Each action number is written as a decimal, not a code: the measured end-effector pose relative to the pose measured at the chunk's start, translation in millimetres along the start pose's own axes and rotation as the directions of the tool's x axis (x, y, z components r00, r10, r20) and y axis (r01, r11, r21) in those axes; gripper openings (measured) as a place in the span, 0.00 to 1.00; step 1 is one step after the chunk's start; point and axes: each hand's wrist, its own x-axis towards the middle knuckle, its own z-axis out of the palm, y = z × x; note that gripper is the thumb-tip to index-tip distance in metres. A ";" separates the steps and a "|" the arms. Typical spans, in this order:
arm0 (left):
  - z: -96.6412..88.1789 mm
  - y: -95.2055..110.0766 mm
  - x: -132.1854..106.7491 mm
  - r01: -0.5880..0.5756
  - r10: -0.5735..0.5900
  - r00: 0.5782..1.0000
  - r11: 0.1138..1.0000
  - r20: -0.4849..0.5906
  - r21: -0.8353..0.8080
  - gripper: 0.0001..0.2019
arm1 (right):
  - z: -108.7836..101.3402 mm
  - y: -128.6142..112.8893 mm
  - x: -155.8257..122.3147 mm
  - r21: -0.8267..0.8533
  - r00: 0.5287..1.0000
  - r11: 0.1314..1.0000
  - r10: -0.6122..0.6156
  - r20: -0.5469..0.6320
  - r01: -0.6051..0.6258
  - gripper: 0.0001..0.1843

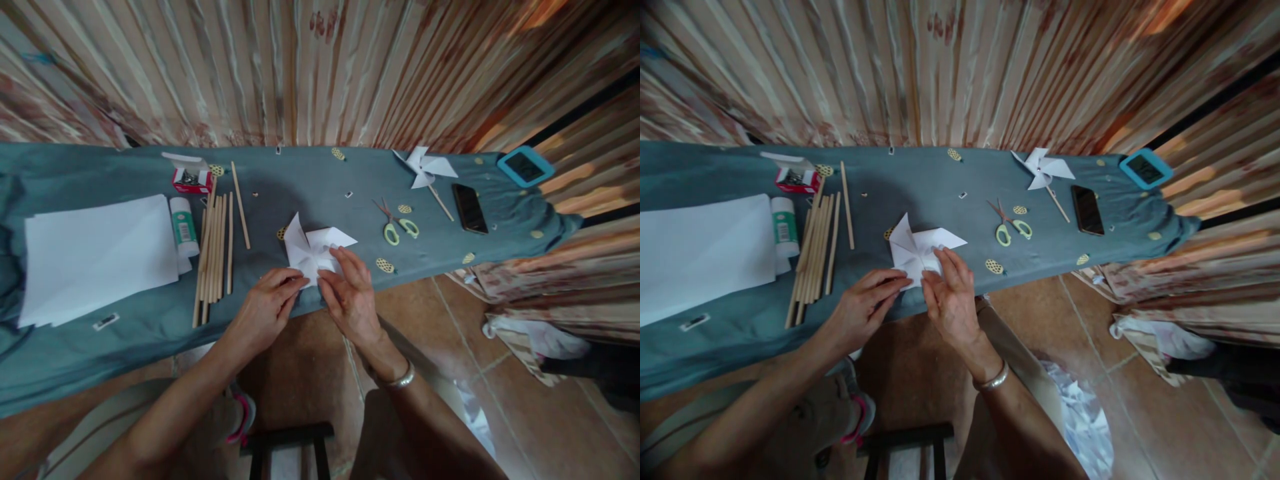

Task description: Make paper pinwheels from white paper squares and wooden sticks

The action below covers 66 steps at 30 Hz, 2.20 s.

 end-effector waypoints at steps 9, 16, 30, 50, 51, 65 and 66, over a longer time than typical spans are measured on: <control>0.5 0.7 0.3 -0.014 0.014 1.000 1.000 -0.001 0.008 0.15 | 1.5 -0.4 0.3 -0.055 0.999 0.998 -0.044 -0.014 0.043 0.11; 0.9 -0.8 0.3 -0.002 0.002 1.000 1.000 0.008 -0.001 0.16 | 0.9 -0.7 0.9 -0.034 1.000 0.999 -0.029 -0.012 0.028 0.11; 1.0 0.1 1.6 0.006 -0.006 1.000 1.000 0.027 0.001 0.15 | -0.3 -1.2 1.5 -0.090 0.999 0.995 -0.054 -0.002 0.054 0.12; 1.7 -0.6 1.4 0.021 -0.021 1.000 1.000 0.001 -0.019 0.15 | -1.5 -5.2 10.6 -0.183 0.992 0.979 -0.068 0.104 0.087 0.18; 1.9 -0.6 1.3 0.014 -0.014 1.000 1.000 -0.006 -0.019 0.15 | -1.6 -5.3 10.8 -0.183 0.992 0.979 -0.070 0.104 0.089 0.18; 1.4 -0.2 1.8 -0.008 0.008 0.999 1.000 -0.039 -0.015 0.14 | -0.7 -7.7 13.9 -0.163 0.992 0.982 -0.085 0.088 0.098 0.18; 1.5 -0.3 1.8 -0.007 0.006 0.999 1.000 -0.039 -0.018 0.14 | -0.9 -8.0 14.1 -0.161 0.993 0.982 -0.085 0.088 0.098 0.18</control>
